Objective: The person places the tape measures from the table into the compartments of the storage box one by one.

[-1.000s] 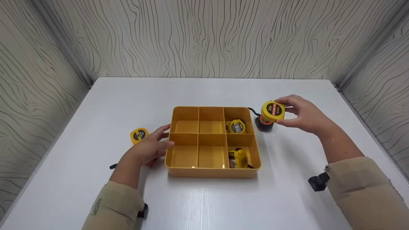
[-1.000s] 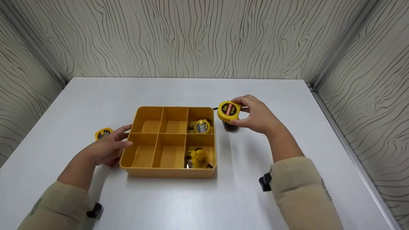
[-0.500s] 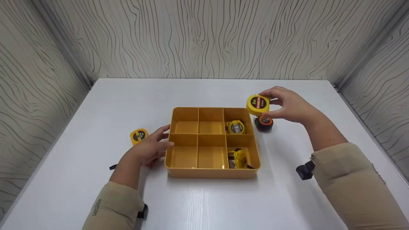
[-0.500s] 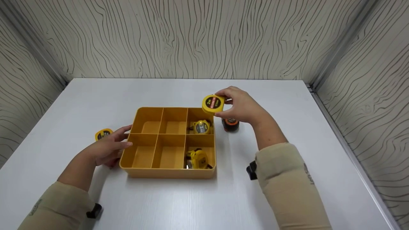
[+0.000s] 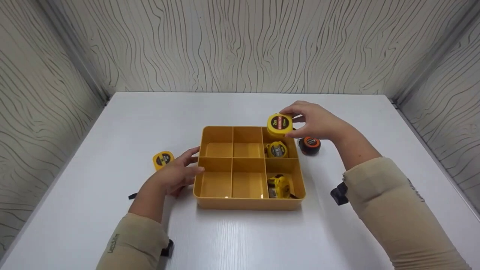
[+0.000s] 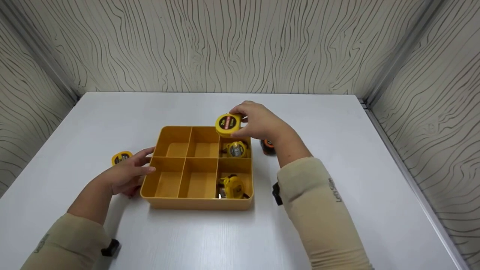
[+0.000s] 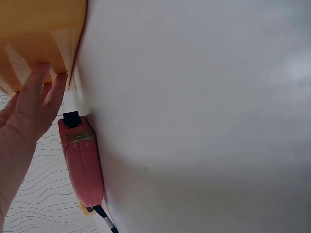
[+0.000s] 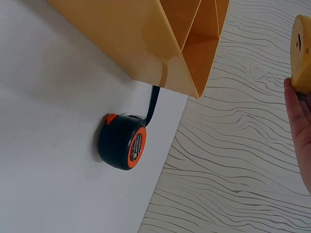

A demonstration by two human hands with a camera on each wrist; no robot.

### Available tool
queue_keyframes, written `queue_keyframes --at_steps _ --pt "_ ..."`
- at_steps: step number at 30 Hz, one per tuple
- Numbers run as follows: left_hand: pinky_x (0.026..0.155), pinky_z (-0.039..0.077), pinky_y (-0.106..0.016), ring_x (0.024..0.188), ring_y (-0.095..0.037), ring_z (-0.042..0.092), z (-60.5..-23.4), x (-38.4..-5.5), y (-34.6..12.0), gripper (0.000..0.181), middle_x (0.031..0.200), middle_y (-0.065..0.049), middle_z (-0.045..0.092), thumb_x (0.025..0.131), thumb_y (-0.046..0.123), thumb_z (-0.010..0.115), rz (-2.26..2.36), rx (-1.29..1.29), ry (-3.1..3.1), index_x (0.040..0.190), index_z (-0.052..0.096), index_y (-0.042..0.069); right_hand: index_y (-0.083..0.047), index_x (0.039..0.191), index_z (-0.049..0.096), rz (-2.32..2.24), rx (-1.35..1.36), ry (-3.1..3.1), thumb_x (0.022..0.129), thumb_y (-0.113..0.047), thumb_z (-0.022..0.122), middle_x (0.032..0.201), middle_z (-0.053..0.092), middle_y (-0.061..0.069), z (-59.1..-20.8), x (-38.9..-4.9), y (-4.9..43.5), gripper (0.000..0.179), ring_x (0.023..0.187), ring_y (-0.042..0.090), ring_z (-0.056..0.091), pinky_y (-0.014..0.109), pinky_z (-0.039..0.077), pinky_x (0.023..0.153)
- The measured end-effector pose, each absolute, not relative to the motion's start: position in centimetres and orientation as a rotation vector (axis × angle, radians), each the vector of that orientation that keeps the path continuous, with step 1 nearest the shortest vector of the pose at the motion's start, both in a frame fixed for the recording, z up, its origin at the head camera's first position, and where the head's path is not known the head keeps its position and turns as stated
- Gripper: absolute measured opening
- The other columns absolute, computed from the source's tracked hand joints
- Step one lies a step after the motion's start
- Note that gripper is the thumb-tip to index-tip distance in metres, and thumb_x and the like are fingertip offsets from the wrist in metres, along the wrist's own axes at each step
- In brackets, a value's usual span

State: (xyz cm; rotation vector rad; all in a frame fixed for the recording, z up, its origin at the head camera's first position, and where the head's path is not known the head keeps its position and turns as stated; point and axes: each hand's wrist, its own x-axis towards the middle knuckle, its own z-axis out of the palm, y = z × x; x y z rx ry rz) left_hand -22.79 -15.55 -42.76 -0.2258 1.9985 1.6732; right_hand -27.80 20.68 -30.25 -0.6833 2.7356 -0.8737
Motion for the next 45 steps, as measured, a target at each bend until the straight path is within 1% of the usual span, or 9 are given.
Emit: queue_keyframes --at_steps 6,9,16,23,31,35,40,45 --pt "0.094 0.043 -0.042 0.115 -0.019 0.051 -42.6 -22.7 -15.6 0.071 0.137 0.008 0.037 0.078 0.023 0.072 1.679 -0.216 1.986 0.135 0.036 0.046 -0.014 0.124 0.053 -0.724 -0.682 2.726 0.074 -0.026 0.076 0.118 0.051 -0.001 -30.7 -27.9 18.6 0.057 0.112 0.021 0.052 0.039 0.043 0.095" --pt "0.095 0.043 -0.042 0.115 -0.020 0.052 -42.7 -22.8 -15.6 0.071 0.137 0.008 0.037 0.079 0.022 0.071 1.686 -0.214 1.980 0.135 0.036 0.046 -0.015 0.124 0.054 -0.656 -0.717 2.719 0.074 -0.027 0.076 0.116 0.052 -0.001 -30.9 -28.0 17.6 0.056 0.109 0.019 0.053 0.038 0.044 0.094" --pt "0.094 0.039 -0.052 0.113 -0.026 0.053 -42.9 -22.9 -15.6 0.072 0.138 0.011 0.037 0.076 0.028 0.073 1.620 -0.249 2.017 0.132 0.035 0.051 -0.017 0.122 0.057 -0.518 -0.728 2.726 0.073 -0.029 0.077 0.111 0.054 -0.003 -31.5 -28.0 15.6 0.054 0.103 0.017 0.051 0.037 0.043 0.094" --pt "0.094 0.041 -0.049 0.112 -0.025 0.053 -43.0 -23.0 -15.6 0.073 0.137 0.011 0.038 0.075 0.029 0.074 1.630 -0.249 2.015 0.132 0.035 0.051 -0.014 0.122 0.057 -0.442 -0.722 2.755 0.072 -0.031 0.077 0.111 0.055 -0.001 -32.3 -28.2 14.1 0.056 0.102 0.016 0.050 0.036 0.043 0.095" --pt "0.095 0.041 -0.048 0.112 -0.024 0.054 -42.8 -22.9 -15.6 0.074 0.138 0.009 0.037 0.075 0.028 0.074 1.643 -0.237 2.000 0.133 0.035 0.049 -0.011 0.123 0.057 -0.502 -0.708 2.756 0.072 -0.029 0.078 0.109 0.054 0.001 -33.1 -28.4 13.5 0.058 0.100 0.017 0.051 0.034 0.045 0.090" --pt "0.094 0.042 -0.047 0.112 -0.023 0.054 -42.8 -22.9 -15.7 0.072 0.138 0.009 0.037 0.074 0.026 0.075 1.662 -0.241 1.981 0.130 0.037 0.051 -0.010 0.122 0.057 -0.509 -0.713 2.751 0.071 -0.028 0.078 0.109 0.054 0.002 -33.3 -28.6 13.4 0.058 0.098 0.018 0.051 0.034 0.046 0.089" --pt "0.092 0.043 -0.044 0.111 -0.022 0.054 -42.8 -22.9 -15.7 0.070 0.137 0.010 0.037 0.075 0.026 0.074 1.662 -0.252 1.970 0.128 0.039 0.054 -0.009 0.123 0.056 -0.481 -0.723 2.729 0.072 -0.029 0.077 0.110 0.054 0.003 -33.5 -28.6 13.3 0.058 0.099 0.018 0.051 0.034 0.046 0.089" --pt "0.092 0.042 -0.047 0.107 -0.023 0.057 -42.8 -22.9 -15.7 0.069 0.138 0.011 0.037 0.077 0.027 0.072 1.638 -0.231 1.981 0.129 0.036 0.054 -0.008 0.123 0.057 -0.464 -0.753 2.708 0.075 -0.027 0.075 0.113 0.054 0.005 -33.6 -28.5 13.4 0.055 0.099 0.020 0.051 0.036 0.046 0.089"
